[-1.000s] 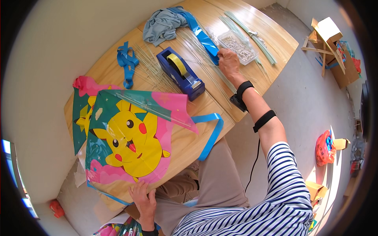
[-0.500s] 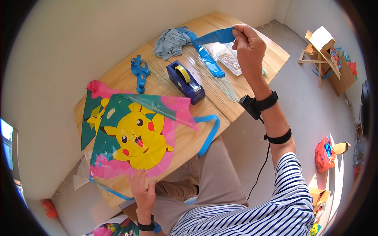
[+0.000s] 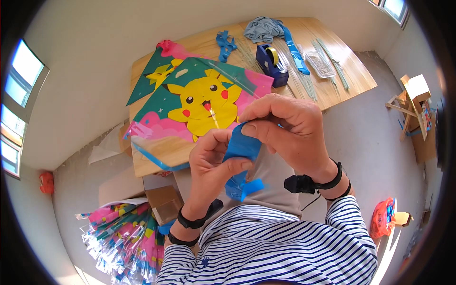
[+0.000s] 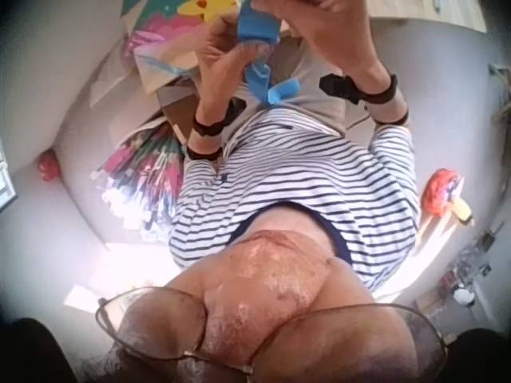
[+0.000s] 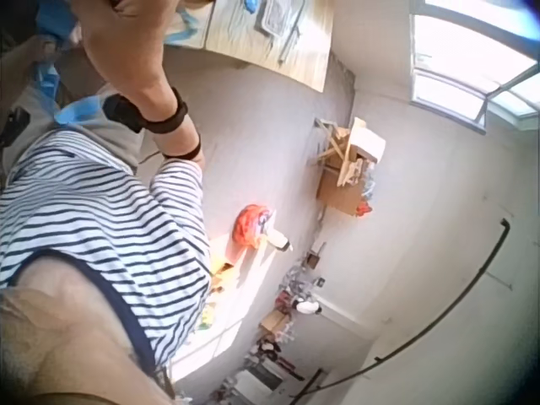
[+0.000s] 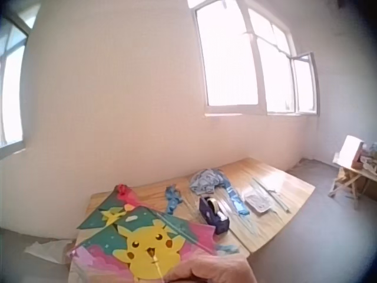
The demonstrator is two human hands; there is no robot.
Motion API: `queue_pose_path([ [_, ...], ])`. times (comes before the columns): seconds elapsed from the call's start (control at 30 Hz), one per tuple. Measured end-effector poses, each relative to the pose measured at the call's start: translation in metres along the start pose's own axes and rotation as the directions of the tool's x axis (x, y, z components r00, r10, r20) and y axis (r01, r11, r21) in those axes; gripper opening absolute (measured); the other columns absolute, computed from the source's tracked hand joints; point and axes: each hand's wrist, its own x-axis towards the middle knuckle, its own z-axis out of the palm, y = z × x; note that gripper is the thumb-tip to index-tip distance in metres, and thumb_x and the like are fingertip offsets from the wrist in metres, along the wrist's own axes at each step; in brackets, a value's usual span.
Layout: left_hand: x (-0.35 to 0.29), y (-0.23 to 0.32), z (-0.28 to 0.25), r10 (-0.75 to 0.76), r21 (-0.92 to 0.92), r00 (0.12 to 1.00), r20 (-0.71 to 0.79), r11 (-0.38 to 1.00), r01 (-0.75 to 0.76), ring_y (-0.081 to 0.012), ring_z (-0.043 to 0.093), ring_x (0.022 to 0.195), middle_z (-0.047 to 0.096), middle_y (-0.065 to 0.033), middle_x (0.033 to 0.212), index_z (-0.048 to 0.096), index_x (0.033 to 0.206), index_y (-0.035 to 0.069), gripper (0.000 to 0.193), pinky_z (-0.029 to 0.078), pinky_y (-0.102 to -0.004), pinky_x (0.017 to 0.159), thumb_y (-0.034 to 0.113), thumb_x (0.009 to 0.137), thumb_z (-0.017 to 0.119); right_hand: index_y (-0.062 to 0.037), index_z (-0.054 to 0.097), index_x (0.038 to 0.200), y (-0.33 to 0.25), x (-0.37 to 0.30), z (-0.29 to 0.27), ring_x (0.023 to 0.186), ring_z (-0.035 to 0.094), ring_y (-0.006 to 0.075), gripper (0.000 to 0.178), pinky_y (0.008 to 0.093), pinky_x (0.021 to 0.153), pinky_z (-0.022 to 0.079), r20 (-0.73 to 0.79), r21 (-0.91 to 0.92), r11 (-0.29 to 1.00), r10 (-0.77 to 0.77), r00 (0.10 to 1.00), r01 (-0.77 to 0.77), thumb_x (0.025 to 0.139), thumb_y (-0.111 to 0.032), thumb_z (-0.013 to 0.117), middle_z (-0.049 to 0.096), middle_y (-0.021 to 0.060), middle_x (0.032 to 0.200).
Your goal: Assembling a Pikachu-themed kite by attaching sticks and ribbons with tape.
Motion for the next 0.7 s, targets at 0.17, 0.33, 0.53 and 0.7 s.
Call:
queue_pose_path([
  [0.17,-0.025,-0.005,-0.005,-0.009,0.048,0.976,-0.217,0.999,0.019,-0.0133,0.070,0.077,0.072,-0.0065,0.093,0.064,0.106,0.004,0.019,0.058,-0.0250,0.066,0.002,0.089,0.074,0.0052,0.069,0.103,-0.006,-0.022,0.019,0.070,0.063,0.0043,0.017,0.0189,0.057,0.049,0.064,0.236,0.945,0.216,0.974,-0.225,0.086,0.005,0.071,0.072,0.0047,0.087],
  [0.33,-0.030,-0.002,-0.005,-0.004,0.055,0.971,-0.238,0.998,0.017,-0.0134,0.070,0.075,0.073,-0.0067,0.093,0.067,0.110,0.003,0.018,0.058,-0.0241,0.061,0.005,0.093,0.072,0.0045,0.067,0.114,0.000,-0.029,0.019,0.067,0.060,0.0028,0.026,0.0174,0.055,0.047,0.080,0.257,0.936,0.226,0.971,-0.239,0.088,0.005,0.070,0.070,0.0030,0.089],
  [0.53,-0.033,-0.002,-0.007,0.009,0.118,0.974,-0.227,0.993,0.019,-0.0137,0.070,0.073,0.074,-0.0079,0.094,0.068,0.111,0.002,0.018,0.059,-0.0243,0.061,0.007,0.094,0.071,0.0018,0.067,0.116,0.004,-0.032,0.024,0.061,0.056,0.0013,0.028,0.0170,0.053,0.042,0.027,0.224,0.965,0.134,0.991,-0.136,0.089,0.006,0.067,0.064,-0.0010,0.082],
  [0.7,-0.036,0.000,-0.011,-0.031,0.075,0.980,-0.196,0.996,0.047,-0.0121,0.068,0.087,0.070,-0.0054,0.101,0.067,0.116,-0.001,0.021,0.058,-0.0269,0.078,0.001,0.095,0.068,0.0020,0.066,0.118,0.005,-0.032,0.026,0.061,0.056,0.0021,0.030,0.0173,0.053,0.043,0.034,0.201,0.964,0.168,0.985,-0.171,0.089,0.008,0.065,0.063,-0.0001,0.082],
])
